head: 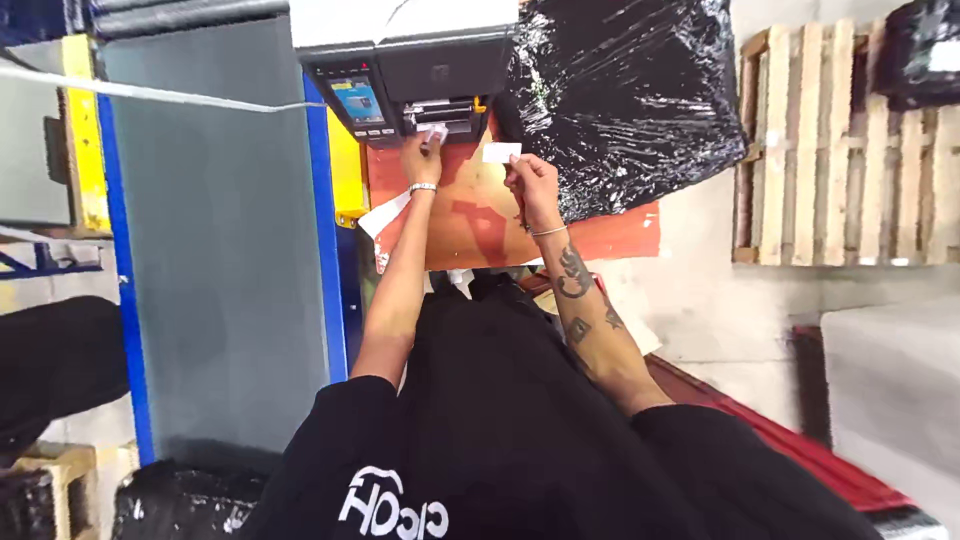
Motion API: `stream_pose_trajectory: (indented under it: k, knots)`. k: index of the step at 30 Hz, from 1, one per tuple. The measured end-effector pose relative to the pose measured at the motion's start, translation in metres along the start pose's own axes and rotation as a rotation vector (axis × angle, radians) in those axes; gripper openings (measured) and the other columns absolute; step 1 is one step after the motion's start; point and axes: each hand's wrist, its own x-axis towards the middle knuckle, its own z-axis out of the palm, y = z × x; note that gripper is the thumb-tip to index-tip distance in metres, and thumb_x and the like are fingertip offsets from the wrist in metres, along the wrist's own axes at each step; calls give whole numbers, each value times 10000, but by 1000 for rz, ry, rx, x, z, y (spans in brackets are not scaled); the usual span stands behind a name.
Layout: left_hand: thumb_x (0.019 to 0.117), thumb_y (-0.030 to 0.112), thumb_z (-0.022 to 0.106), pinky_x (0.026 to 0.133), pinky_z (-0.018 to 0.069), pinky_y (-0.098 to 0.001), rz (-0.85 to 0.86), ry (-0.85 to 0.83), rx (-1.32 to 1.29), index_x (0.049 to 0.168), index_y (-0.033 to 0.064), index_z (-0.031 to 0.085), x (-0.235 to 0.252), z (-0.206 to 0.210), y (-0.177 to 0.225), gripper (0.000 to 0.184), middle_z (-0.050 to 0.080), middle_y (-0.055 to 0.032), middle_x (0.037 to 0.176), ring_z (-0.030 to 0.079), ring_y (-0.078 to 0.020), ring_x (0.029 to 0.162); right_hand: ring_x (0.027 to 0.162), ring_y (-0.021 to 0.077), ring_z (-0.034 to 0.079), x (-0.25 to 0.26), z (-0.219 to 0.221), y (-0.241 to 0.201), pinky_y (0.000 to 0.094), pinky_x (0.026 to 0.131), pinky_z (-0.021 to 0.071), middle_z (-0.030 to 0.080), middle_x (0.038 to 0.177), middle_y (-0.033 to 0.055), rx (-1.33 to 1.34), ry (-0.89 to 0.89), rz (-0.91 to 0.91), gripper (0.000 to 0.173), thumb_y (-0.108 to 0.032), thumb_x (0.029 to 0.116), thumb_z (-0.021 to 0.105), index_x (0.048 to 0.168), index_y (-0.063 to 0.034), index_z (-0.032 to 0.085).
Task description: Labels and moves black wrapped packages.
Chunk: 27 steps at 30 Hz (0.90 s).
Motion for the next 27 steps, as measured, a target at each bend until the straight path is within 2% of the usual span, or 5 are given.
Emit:
stream_pose_trajectory:
  k: [3, 6, 8, 13, 27]
  knots:
    - [1006, 236, 644, 1011, 521, -452, 19, 23, -111, 1116, -54, 725, -11, -6, 0, 320, 713, -225, 1124, 683, -305, 1077, 651, 22, 624, -17, -2, -15, 223, 668, 560, 669, 746, -54, 21, 31, -56, 127, -114, 1012, 592, 971, -42, 688]
    - [1068, 211, 541, 652, 578, -288, -91, -79, -547, 1034, -22, 699, -51, -21, 13, 283, 710, -65, 846, 665, -110, 699, 642, 7, 620, -37, 2, -32, 195, 623, 544, 676, 758, -57, 44, 14, -75, 138, -108, 1013, 573, 991, -39, 690]
    - [1122, 302, 384, 600, 584, -270, -140, -226, -753, 1079, 20, 667, -79, -36, 24, 401, 719, -34, 863, 688, -104, 704, 660, 9, 631, -52, 7, -41, 193, 619, 536, 683, 762, -54, 55, -8, -86, 172, -123, 1028, 544, 975, -44, 687]
    - [1106, 474, 75, 596, 569, -261, -175, -384, -815, 1074, 69, 640, -117, -68, 45, 696, 726, -30, 900, 687, -106, 721, 718, 48, 658, -79, 17, -50, 267, 740, 573, 687, 755, -63, 122, -72, -159, 257, -183, 1047, 476, 921, -95, 682]
    - [1103, 409, 70, 591, 578, -238, -61, -604, -870, 1025, 95, 670, -160, -101, 62, 682, 753, -40, 926, 708, -104, 731, 714, 60, 636, -110, 27, -72, 277, 711, 555, 662, 753, -57, 134, -153, -310, 307, -237, 1071, 461, 928, -85, 686]
